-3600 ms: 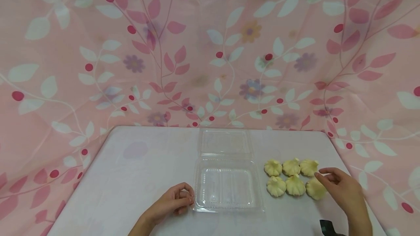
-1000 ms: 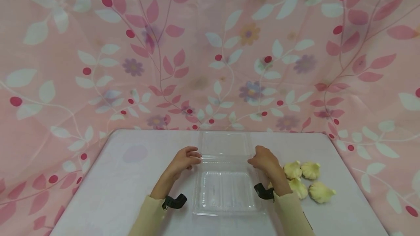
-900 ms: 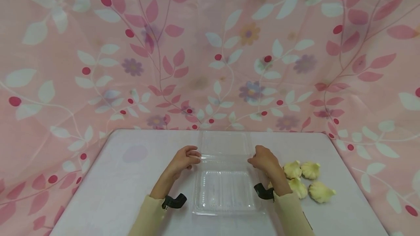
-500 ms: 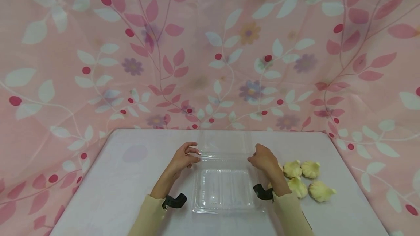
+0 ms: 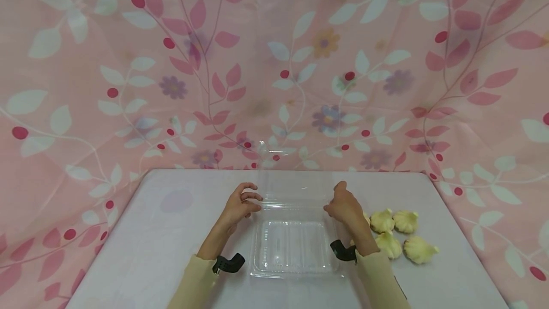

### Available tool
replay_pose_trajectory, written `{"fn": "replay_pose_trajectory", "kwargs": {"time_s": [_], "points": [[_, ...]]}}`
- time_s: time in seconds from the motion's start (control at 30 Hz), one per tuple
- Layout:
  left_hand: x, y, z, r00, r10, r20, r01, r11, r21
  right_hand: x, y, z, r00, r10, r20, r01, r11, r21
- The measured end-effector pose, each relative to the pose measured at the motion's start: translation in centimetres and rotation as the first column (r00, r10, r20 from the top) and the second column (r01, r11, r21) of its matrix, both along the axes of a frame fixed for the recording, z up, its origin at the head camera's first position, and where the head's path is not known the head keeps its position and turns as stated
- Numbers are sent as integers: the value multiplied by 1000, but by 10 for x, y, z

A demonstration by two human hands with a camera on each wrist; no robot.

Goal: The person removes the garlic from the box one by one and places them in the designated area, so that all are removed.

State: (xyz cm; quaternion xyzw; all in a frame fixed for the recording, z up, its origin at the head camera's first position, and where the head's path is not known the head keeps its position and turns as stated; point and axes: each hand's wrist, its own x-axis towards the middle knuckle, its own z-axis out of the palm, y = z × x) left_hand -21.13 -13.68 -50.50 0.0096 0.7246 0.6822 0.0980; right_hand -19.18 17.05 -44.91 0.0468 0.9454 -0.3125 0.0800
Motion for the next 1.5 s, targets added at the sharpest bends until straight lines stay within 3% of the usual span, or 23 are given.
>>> {"fn": "replay_pose_trajectory", "kwargs": {"time_s": [0.3,0.6,0.73,0.9,1.03,1.2,1.37,1.5], "points": [[1,0,1,999,-12,-53,12,1000,-1,0,1,-2,998,-45,-38,43,997,-58],[2,0,0,996,25,-83,-28,999,-31,7,5,2,999,-35,-14,31,976,-217],[1,2,-2,994,46,-98,-53,996,-68,11,9,2,999,-3,-43,-8,967,-256],[0,3,-3,991,78,-107,-90,990,-111,17,16,2,994,70,-84,-95,928,-360],[1,4,-3,988,99,-121,-117,982,-147,20,21,4,992,111,-63,-128,891,-436],[2,1,-4,986,90,-142,-114,978,-174,24,27,5,979,184,-84,-202,899,-388],[3,-4,-7,986,59,-156,-88,978,-189,26,38,8,935,320,-154,-349,905,-242],[5,-8,-7,989,49,-137,-76,976,-204,30,44,10,923,364,-122,-381,908,-176]]}}
